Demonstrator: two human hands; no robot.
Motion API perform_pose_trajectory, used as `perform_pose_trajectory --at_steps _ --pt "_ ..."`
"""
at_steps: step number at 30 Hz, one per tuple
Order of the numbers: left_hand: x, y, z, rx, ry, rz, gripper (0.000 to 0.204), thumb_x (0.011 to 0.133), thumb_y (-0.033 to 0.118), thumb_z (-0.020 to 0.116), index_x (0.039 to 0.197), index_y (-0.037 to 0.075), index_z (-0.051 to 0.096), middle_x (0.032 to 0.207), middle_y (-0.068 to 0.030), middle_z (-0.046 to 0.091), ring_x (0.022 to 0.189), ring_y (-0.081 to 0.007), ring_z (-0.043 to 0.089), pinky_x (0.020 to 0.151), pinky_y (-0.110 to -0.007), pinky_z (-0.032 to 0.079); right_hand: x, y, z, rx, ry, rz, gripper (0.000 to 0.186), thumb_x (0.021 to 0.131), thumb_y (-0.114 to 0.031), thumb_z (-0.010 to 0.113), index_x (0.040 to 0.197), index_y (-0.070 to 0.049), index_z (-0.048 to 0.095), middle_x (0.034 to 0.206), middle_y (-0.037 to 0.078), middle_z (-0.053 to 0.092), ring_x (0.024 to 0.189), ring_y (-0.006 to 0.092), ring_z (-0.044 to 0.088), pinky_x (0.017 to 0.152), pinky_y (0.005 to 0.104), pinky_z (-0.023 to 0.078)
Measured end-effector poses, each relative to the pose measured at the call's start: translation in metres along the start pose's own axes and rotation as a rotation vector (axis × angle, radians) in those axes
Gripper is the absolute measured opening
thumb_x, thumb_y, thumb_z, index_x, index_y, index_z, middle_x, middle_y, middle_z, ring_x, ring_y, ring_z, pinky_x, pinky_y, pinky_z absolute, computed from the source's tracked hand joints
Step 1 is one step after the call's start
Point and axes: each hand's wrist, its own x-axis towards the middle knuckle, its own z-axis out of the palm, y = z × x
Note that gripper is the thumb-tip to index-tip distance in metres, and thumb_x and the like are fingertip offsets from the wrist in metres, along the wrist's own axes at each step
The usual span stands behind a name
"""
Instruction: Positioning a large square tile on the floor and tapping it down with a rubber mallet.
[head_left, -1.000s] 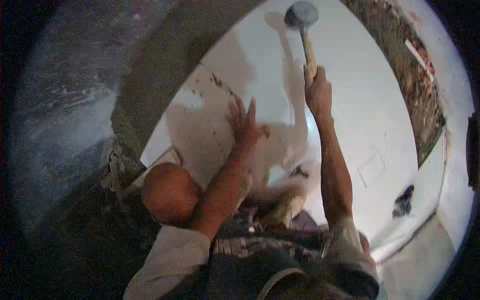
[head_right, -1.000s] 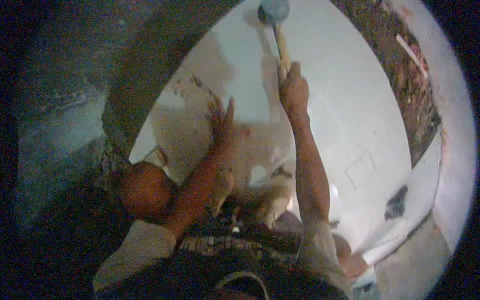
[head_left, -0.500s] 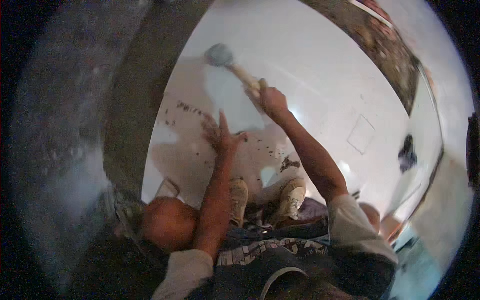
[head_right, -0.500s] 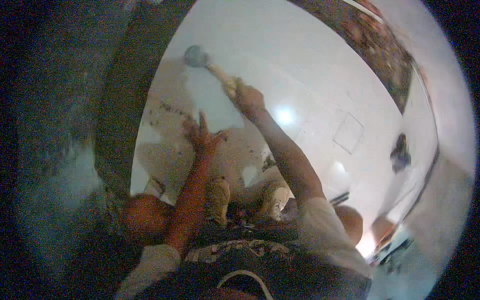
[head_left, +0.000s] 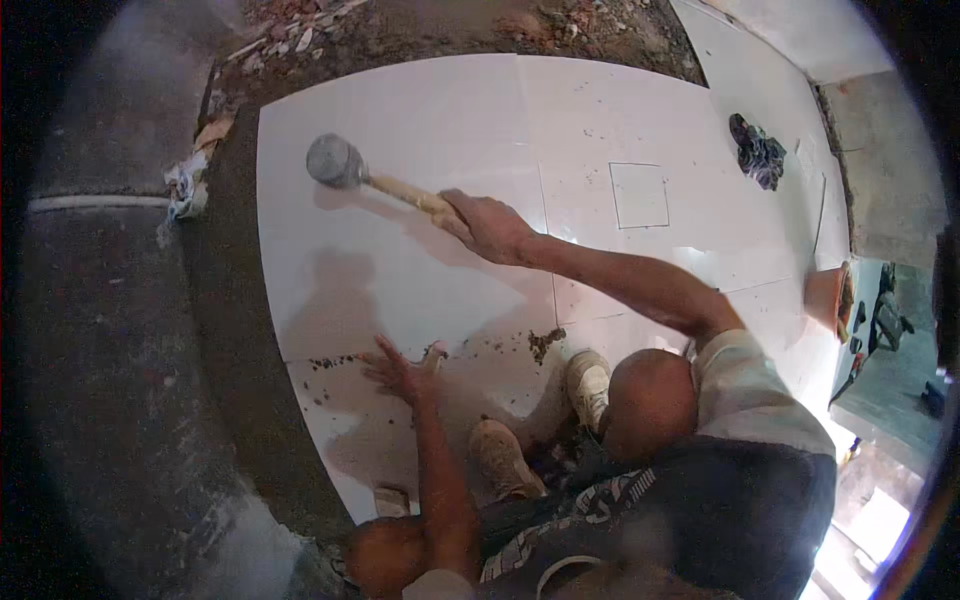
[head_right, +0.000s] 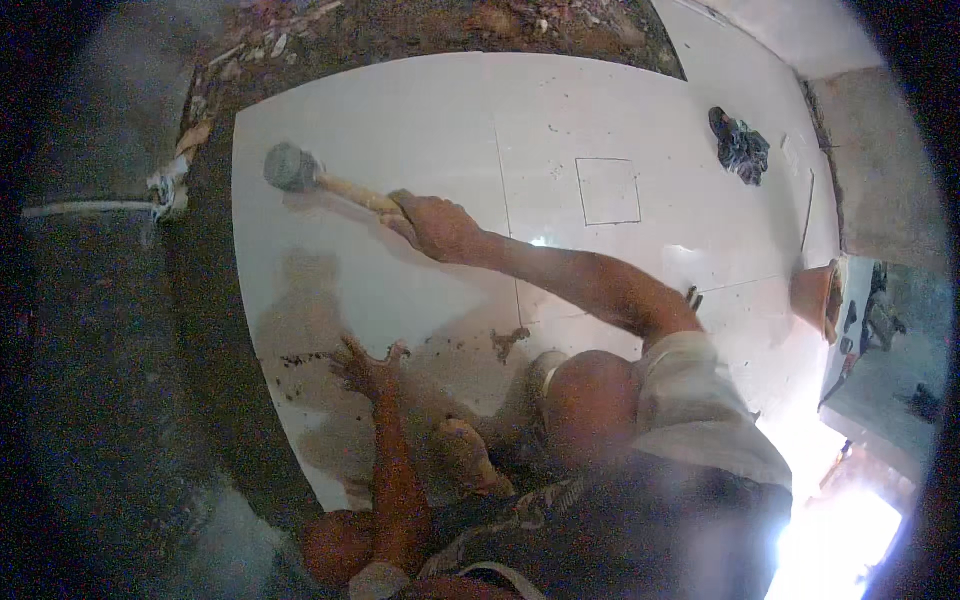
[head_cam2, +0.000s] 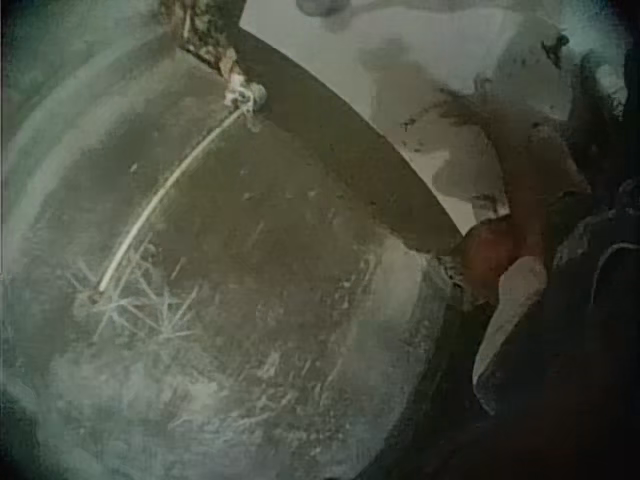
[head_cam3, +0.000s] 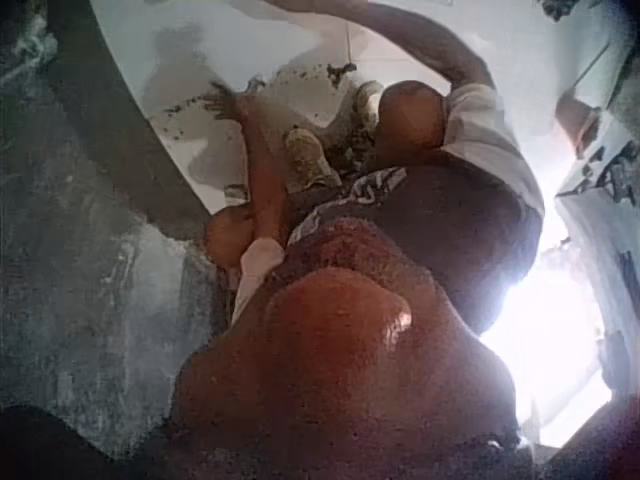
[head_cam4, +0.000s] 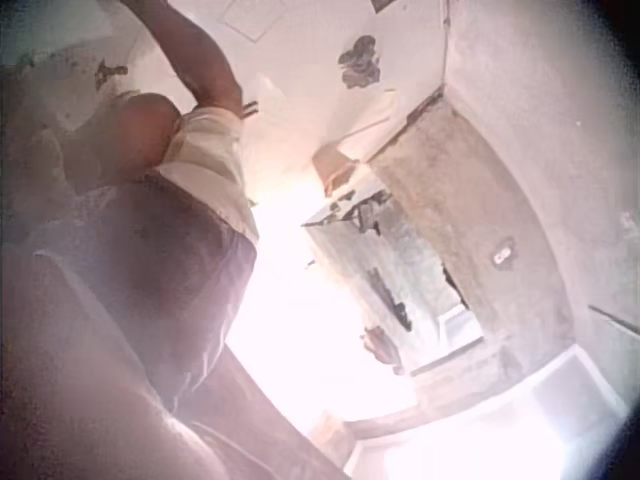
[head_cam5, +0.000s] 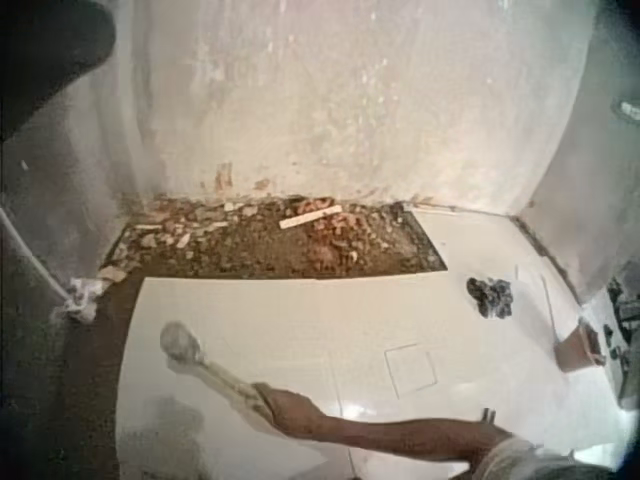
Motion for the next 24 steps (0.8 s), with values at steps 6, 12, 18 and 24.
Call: perform_pose_trajectory --at_steps 6,12,18,24 --pt "0.002 -0.012 0.011 0.045 0.032 0.041 0.129 0.056 0.072 0.072 0.15 0.025 -0.002 0.151 -0.0297 -0.008 0.137 -0.0541 -0.004 0.098 -0.074 0.017 0.038 0.051 -0.013 -0.035 0.183 0.142 0.036 0.097 -0.035 0.044 0.117 -0.006 0.038 0.088 0.025 0.062 0.082 0.0448 0.06 0.07 0.0538 0.047" --pt "-0.005 0.009 -0.006 0.018 -0.064 -0.013 0.124 0.062 0.061 0.077 0.15 0.019 0.0 0.151 -0.0295 -0.009 0.137 -0.0523 -0.006 0.101 -0.073 0.008 0.046 0.056 -0.035 0.045 0.424 0.168 0.036 0.096 -0.039 0.043 0.109 -0.006 0.039 0.076 0.026 0.062 0.072 0.0458 0.061 0.061 0.0559 0.047" --pt "-0.006 0.025 -0.017 0.028 -0.114 -0.05 0.122 0.064 0.057 0.078 0.15 0.018 0.001 0.152 -0.0278 -0.009 0.139 -0.0495 -0.006 0.104 -0.07 0.006 0.043 0.088 -0.014 -0.132 0.24 0.186 0.037 0.095 -0.042 0.044 0.107 -0.007 0.04 0.076 0.024 0.062 0.071 0.0454 0.061 0.062 0.0561 0.047" --pt "0.002 0.002 -0.011 0.018 -0.056 0.027 0.124 0.063 0.062 0.076 0.15 0.017 -0.001 0.151 -0.0294 -0.009 0.138 -0.0513 -0.005 0.104 -0.069 0.011 0.034 0.048 -0.022 0.022 0.297 0.171 0.036 0.095 -0.038 0.047 0.109 -0.006 0.041 0.074 0.025 0.062 0.07 0.0472 0.06 0.063 0.0537 0.048"
